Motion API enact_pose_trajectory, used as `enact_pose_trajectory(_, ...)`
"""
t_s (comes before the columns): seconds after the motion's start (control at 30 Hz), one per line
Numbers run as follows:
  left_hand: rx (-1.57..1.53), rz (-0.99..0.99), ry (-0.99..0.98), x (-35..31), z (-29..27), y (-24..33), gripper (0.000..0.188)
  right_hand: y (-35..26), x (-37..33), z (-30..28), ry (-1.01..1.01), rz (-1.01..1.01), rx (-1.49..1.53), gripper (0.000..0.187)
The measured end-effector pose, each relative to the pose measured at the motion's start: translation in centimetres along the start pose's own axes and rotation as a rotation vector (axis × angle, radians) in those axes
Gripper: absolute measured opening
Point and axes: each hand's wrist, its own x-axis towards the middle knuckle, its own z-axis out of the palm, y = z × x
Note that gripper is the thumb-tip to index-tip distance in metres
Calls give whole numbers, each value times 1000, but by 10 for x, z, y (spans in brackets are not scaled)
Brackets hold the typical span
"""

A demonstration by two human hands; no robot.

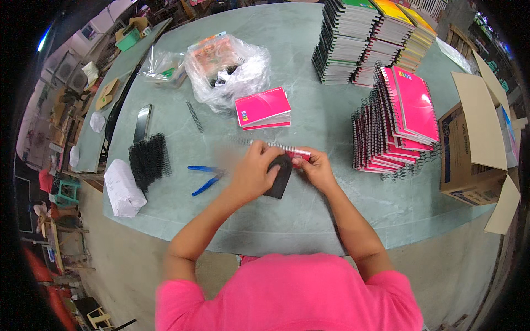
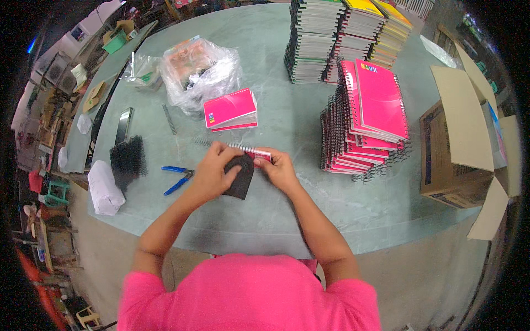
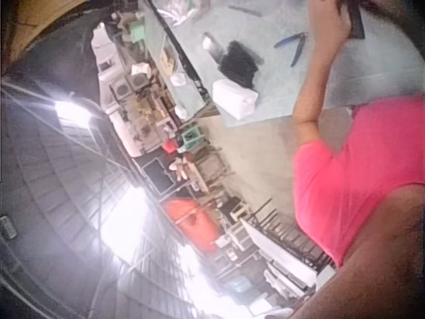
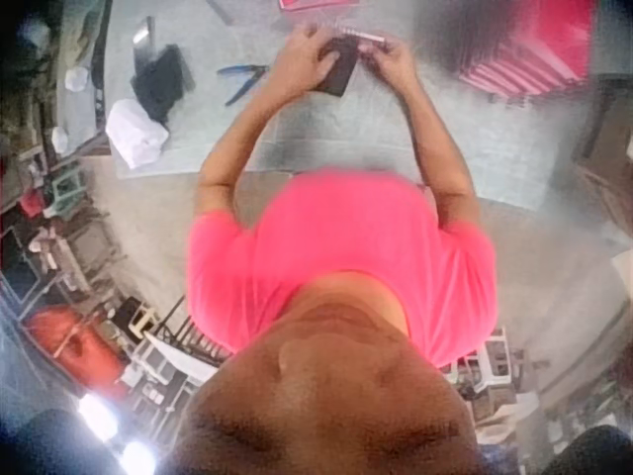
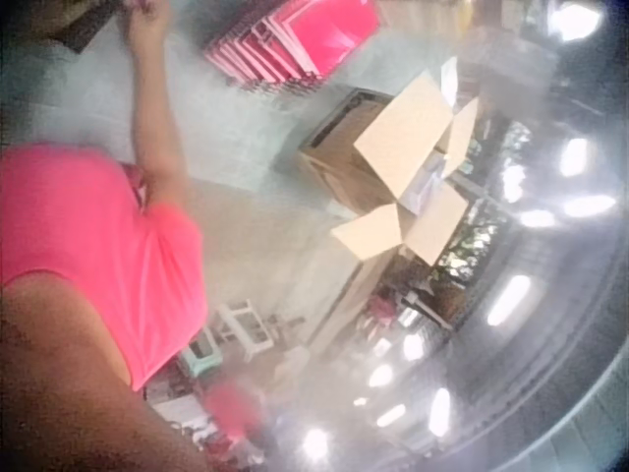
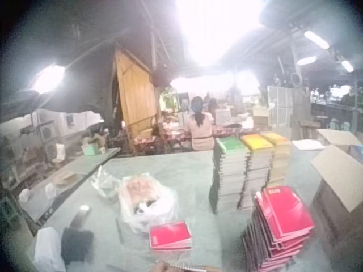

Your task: The person assembles spiral notebooks by inserting a spiral binding through the pre-punched holes of notebook covers and pages by hand.

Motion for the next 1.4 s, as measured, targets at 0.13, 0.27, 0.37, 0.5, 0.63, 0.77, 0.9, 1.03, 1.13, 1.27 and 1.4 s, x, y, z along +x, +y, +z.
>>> enact_pose_trajectory(0.13, -20, 2, 341, 19, -19, 9, 27, 3, -4, -4, -38, -3, -73, 23)
enact_pose_trajectory(0.27, -63, 28, -261, 0, 4, -2, 24, -4, -1, -4, -67, 29, -149, 23)
enact_pose_trajectory(0.37, -59, 24, 269, 19, 4, 3, 24, 12, -1, -8, -81, 23, -32, 23)
enact_pose_trajectory(0.5, -94, 47, -359, -9, 15, 2, 24, 7, 0, -10, -86, 21, -56, 24)
enact_pose_trajectory(0.63, -169, 152, -376, -35, 25, 9, 27, -12, -3, 1, -80, -39, -111, 27)
enact_pose_trajectory(0.77, 116, 288, -18, 6, 15, 5, 25, -9, -1, 1, -31, -88, 113, 27)
enact_pose_trajectory(0.9, 258, 244, -207, 17, 16, -18, 30, -11, -4, -3, -32, -18, 53, 24)
enact_pose_trajectory(1.03, 120, 190, -208, 24, 15, -11, 29, 2, -1, -11, -65, 17, -108, 18)
enact_pose_trajectory(1.13, -59, 282, -123, 27, 29, 3, 27, 14, -1, -9, -30, -61, -29, 13)
enact_pose_trajectory(1.27, -106, 317, -235, 27, 46, 0, 25, 10, -5, -8, -31, -126, -105, 16)
enact_pose_trajectory(1.4, -106, 337, -210, 29, 52, 0, 18, 16, -6, -13, -20, -86, -221, 18)
